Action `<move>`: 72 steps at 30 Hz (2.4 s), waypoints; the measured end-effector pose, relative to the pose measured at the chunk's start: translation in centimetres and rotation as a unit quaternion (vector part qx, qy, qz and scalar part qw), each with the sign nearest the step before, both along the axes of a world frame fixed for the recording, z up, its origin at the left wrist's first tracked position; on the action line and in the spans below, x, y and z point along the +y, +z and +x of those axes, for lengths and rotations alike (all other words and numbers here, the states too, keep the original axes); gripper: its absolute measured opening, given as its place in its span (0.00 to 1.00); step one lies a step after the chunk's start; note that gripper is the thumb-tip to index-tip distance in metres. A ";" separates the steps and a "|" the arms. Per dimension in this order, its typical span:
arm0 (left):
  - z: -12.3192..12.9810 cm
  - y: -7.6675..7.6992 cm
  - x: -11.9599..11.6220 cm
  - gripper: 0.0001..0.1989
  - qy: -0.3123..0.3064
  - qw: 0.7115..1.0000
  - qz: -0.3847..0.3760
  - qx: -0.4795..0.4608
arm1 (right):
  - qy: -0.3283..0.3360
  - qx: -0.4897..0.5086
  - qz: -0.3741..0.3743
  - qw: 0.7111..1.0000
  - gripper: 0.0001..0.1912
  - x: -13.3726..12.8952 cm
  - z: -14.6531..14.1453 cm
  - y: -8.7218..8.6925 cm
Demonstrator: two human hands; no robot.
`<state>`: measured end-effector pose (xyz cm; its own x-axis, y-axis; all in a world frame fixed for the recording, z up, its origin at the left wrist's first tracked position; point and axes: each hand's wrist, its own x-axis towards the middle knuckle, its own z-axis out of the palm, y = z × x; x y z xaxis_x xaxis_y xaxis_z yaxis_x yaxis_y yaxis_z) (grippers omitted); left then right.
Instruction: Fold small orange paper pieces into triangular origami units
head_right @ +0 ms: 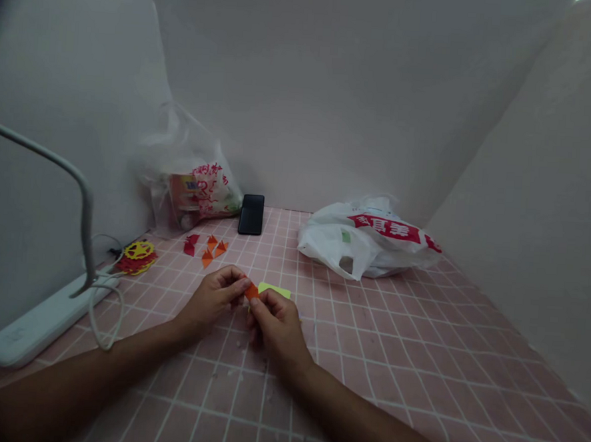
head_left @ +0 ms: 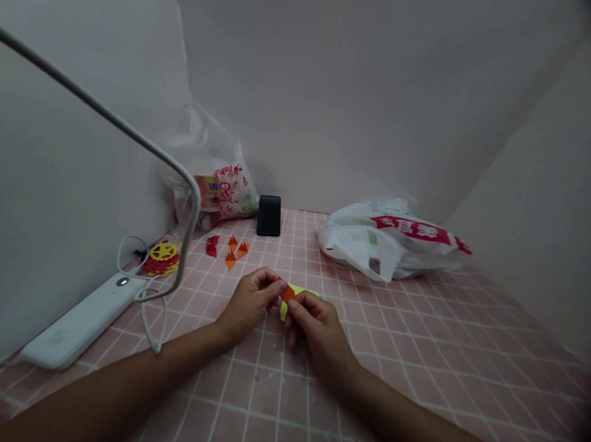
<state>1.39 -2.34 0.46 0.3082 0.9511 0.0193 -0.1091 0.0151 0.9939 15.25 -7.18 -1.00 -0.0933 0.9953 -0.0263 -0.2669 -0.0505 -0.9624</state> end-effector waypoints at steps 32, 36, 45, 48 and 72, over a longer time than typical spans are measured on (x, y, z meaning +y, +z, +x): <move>-0.2 0.5 0.3 0.16 -0.067 0.997 -0.041 0.012 | -0.003 -0.012 0.002 1.000 0.17 0.5 0.6 0.8; -0.3 0.4 0.5 0.14 -0.096 0.994 -0.047 0.024 | -0.008 -0.001 -0.017 1.000 0.16 0.7 0.9 1.0; -0.3 0.5 0.5 0.13 -0.077 0.996 -0.025 0.035 | -0.003 -0.031 -0.007 0.999 0.14 1.0 1.2 0.9; -0.3 0.4 0.4 0.13 -0.074 0.996 -0.019 0.037 | -0.013 -0.037 -0.003 0.999 0.14 1.0 1.1 0.9; -0.3 1.0 0.0 0.13 -0.077 0.996 -0.030 0.032 | 0.058 0.028 0.011 0.998 0.13 1.2 1.4 0.8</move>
<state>1.09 -2.33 1.44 0.4493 0.8914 -0.0599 -0.0367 0.0854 0.9957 16.69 -5.98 -0.23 -0.2088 0.9779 0.0030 -0.3130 -0.0639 -0.9476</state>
